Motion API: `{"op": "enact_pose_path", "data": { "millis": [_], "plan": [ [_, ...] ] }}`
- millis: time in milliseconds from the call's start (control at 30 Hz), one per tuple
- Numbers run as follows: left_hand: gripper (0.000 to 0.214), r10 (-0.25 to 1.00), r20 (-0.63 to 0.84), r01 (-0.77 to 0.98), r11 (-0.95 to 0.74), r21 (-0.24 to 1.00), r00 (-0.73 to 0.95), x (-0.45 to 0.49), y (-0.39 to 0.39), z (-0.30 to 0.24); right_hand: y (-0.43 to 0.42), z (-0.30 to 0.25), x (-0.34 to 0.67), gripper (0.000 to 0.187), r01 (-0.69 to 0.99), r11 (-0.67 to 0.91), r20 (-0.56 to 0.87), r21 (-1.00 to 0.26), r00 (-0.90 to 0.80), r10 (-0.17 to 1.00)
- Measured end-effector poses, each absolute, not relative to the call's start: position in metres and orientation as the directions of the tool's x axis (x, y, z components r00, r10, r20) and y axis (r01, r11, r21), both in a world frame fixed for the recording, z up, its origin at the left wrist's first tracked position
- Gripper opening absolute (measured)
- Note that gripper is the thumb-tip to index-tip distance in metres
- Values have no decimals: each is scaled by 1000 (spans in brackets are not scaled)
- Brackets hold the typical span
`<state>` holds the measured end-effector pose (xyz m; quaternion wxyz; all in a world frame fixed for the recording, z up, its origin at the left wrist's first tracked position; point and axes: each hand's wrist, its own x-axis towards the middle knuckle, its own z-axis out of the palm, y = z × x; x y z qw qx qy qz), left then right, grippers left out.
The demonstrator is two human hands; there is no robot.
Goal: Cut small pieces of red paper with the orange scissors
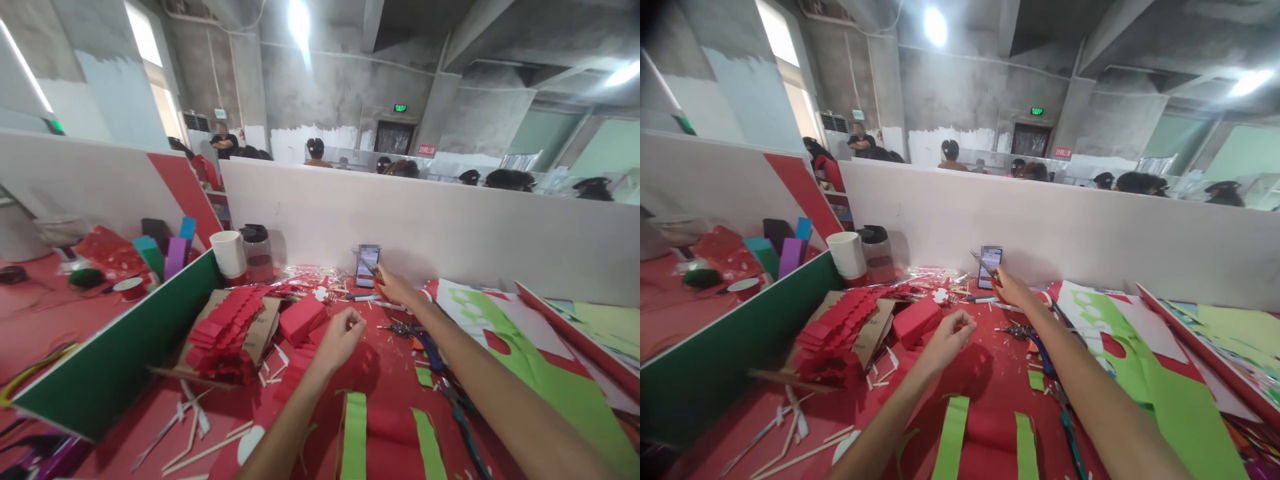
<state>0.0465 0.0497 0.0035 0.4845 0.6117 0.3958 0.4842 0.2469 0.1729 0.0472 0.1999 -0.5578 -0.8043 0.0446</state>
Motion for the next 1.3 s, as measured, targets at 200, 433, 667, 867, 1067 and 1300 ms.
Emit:
{"op": "enact_pose_path", "data": {
  "millis": [200,433,667,867,1067,1300],
  "plan": [
    [12,947,192,91,-222,971,256,51,49,-4,192,32,239,35,899,362,271,-248,-294,917],
    [11,946,191,111,-226,968,262,52,46,-1,201,34,236,34,900,313,307,-304,-218,926],
    [12,943,199,101,-232,967,265,49,47,2,177,42,232,31,779,327,411,-535,-99,906],
    [18,944,171,71,-199,978,282,46,47,8,99,45,233,33,541,380,374,-751,-126,919],
    [18,910,169,127,-233,964,379,50,39,14,31,37,236,44,224,206,171,-953,-163,972],
    [18,873,118,317,-293,902,474,56,29,17,11,15,247,45,162,144,125,-976,-125,984]
  ]
}}
